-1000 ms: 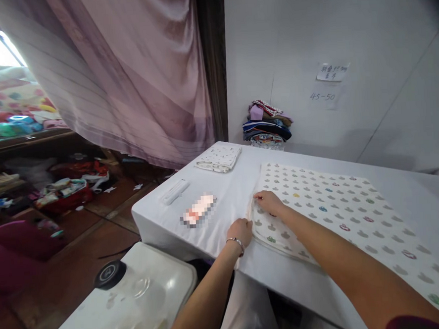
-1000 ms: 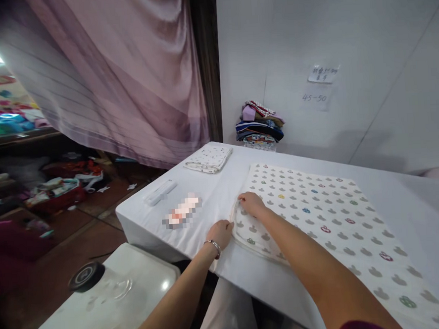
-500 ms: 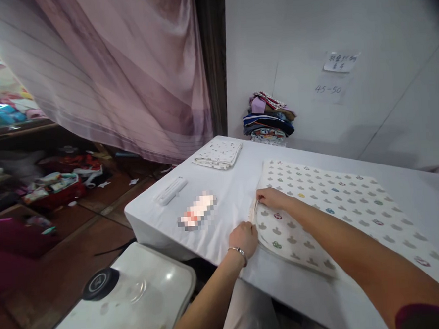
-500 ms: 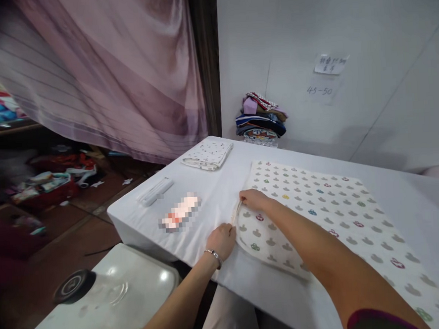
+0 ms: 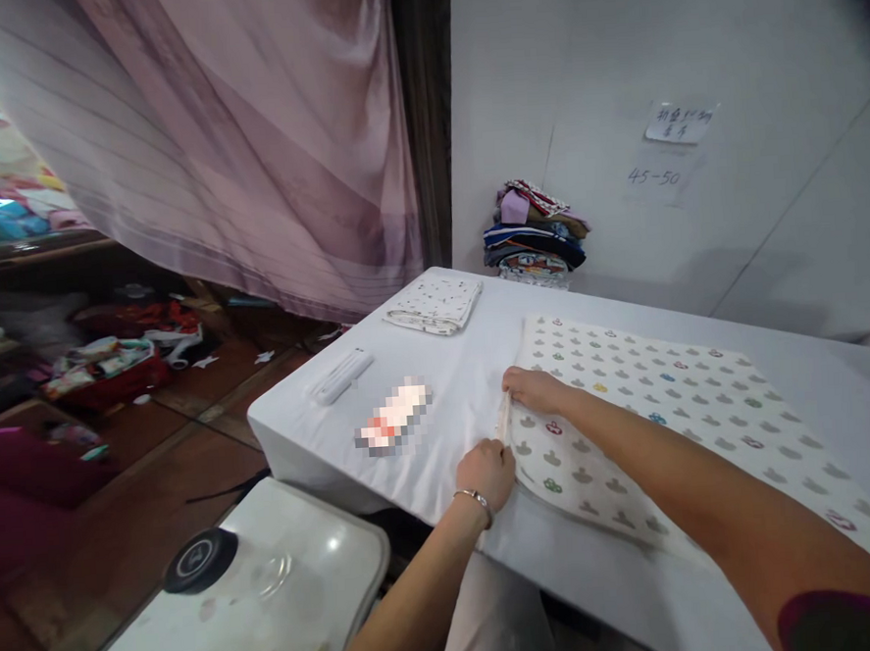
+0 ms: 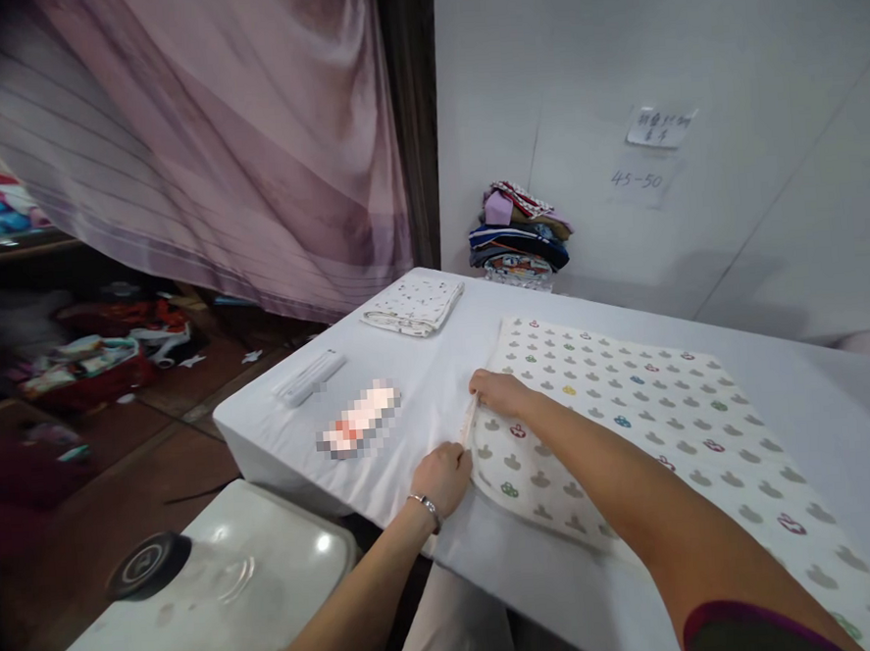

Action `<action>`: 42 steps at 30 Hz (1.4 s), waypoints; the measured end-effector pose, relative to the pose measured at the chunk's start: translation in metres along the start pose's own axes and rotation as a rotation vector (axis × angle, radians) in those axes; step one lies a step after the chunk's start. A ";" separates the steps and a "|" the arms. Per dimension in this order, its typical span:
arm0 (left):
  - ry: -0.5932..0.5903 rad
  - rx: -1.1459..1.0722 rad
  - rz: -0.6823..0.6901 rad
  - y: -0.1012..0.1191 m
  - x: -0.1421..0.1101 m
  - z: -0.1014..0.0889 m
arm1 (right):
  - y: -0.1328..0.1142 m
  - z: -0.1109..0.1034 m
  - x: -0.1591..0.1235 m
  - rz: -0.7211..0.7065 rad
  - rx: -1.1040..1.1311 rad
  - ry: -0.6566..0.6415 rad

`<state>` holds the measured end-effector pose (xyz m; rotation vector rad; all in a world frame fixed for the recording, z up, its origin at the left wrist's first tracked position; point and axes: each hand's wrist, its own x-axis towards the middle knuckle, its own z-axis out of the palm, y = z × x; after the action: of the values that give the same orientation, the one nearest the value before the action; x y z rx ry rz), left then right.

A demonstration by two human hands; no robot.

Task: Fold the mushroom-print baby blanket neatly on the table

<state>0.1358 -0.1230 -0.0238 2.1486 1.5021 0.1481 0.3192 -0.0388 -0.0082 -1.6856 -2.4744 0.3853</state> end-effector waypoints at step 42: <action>0.008 0.126 -0.021 -0.001 -0.001 -0.005 | -0.035 0.046 -0.073 0.085 0.162 0.333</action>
<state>0.1326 -0.1217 -0.0198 2.2315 1.5754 0.0563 0.3036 -0.1256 -0.0394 -1.6406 -2.0839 0.2785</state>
